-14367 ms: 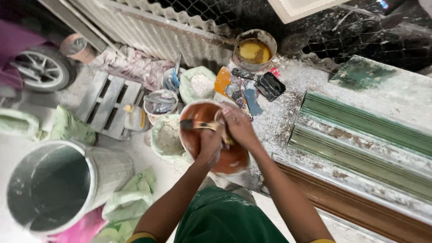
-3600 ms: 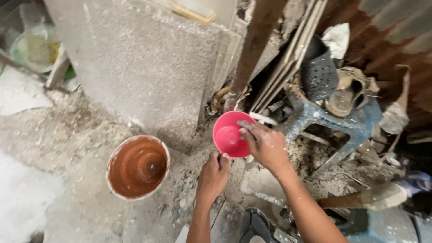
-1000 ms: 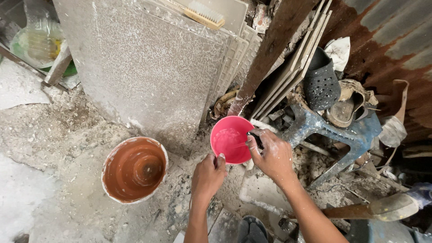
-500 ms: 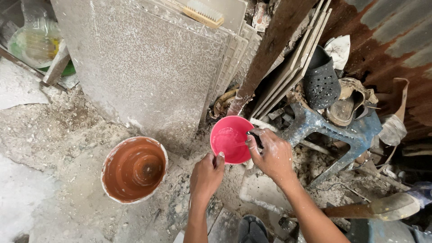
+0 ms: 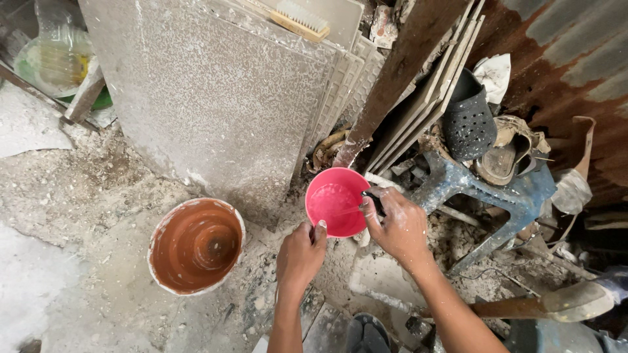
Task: The person mixes a white paste in an orange bucket using a metal tool, then adds water from a pink cup multiple times. They walk to a bag of white powder and scoop several handfuls into the bucket, continuing to mix the contents.
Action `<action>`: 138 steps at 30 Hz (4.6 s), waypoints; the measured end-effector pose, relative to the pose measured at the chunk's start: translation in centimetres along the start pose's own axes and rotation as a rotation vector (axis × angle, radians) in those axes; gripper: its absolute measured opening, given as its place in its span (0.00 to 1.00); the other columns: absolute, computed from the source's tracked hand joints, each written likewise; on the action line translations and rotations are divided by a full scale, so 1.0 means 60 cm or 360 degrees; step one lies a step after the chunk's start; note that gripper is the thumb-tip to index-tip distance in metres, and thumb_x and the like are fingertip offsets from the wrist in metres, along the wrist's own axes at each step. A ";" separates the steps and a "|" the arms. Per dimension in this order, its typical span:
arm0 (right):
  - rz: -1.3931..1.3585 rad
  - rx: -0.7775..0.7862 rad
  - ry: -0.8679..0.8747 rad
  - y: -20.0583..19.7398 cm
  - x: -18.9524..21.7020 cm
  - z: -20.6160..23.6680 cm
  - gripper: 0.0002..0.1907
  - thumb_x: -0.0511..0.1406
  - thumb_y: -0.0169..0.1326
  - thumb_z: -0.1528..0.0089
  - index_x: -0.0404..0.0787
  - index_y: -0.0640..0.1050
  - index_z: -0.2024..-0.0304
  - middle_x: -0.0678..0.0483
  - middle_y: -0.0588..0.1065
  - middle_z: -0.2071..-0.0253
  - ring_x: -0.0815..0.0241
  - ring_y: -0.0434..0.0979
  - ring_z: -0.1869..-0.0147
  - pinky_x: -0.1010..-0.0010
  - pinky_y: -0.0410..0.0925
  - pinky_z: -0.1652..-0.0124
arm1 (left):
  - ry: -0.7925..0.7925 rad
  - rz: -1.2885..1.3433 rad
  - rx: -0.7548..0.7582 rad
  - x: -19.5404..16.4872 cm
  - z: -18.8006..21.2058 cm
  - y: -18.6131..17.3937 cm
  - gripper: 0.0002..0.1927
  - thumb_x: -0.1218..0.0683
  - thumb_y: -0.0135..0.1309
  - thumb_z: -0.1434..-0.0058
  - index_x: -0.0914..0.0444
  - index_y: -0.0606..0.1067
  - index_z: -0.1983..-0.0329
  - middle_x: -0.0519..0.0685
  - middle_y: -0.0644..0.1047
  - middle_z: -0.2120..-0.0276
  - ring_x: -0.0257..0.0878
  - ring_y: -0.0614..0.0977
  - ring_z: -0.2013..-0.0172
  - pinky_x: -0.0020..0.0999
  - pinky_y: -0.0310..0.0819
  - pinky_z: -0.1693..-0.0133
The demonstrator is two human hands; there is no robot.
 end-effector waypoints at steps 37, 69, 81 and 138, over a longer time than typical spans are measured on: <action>-0.0193 0.0145 0.0083 -0.011 -0.024 0.009 0.16 0.28 0.44 0.35 0.43 0.78 0.49 0.47 0.81 0.56 0.50 0.80 0.71 0.59 0.71 0.70 | 0.0005 0.0106 0.0057 0.009 0.008 -0.011 0.15 0.45 0.41 0.29 0.57 0.75 0.58 0.47 0.74 0.83 0.35 0.72 0.84 0.38 0.63 0.78; -0.0292 0.0070 -0.0050 -0.010 -0.024 0.010 0.16 0.29 0.42 0.33 0.41 0.79 0.50 0.46 0.81 0.51 0.45 0.84 0.58 0.60 0.75 0.61 | 0.0021 0.0108 0.0061 0.011 0.010 -0.011 0.17 0.45 0.47 0.30 0.60 0.74 0.70 0.45 0.73 0.83 0.34 0.70 0.84 0.36 0.62 0.77; -0.0269 0.0104 -0.0027 -0.015 -0.020 0.009 0.16 0.29 0.42 0.35 0.41 0.79 0.49 0.45 0.80 0.52 0.42 0.81 0.59 0.58 0.73 0.61 | 0.0040 0.0093 0.0010 0.007 0.013 -0.014 0.19 0.44 0.46 0.30 0.61 0.74 0.70 0.49 0.75 0.82 0.37 0.73 0.82 0.40 0.65 0.75; -0.0261 0.0129 0.0018 -0.011 -0.028 0.015 0.17 0.29 0.43 0.35 0.42 0.80 0.50 0.46 0.81 0.54 0.45 0.81 0.63 0.59 0.73 0.63 | -0.0061 0.0083 -0.0070 0.046 -0.032 0.042 0.18 0.43 0.48 0.33 0.60 0.78 0.68 0.52 0.80 0.75 0.42 0.80 0.77 0.42 0.70 0.71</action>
Point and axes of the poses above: each hand's wrist, its own z-axis away from the middle knuckle, its own y-axis out of the palm, x = y × z, the point moved 2 cm from there along -z, towards the middle knuckle
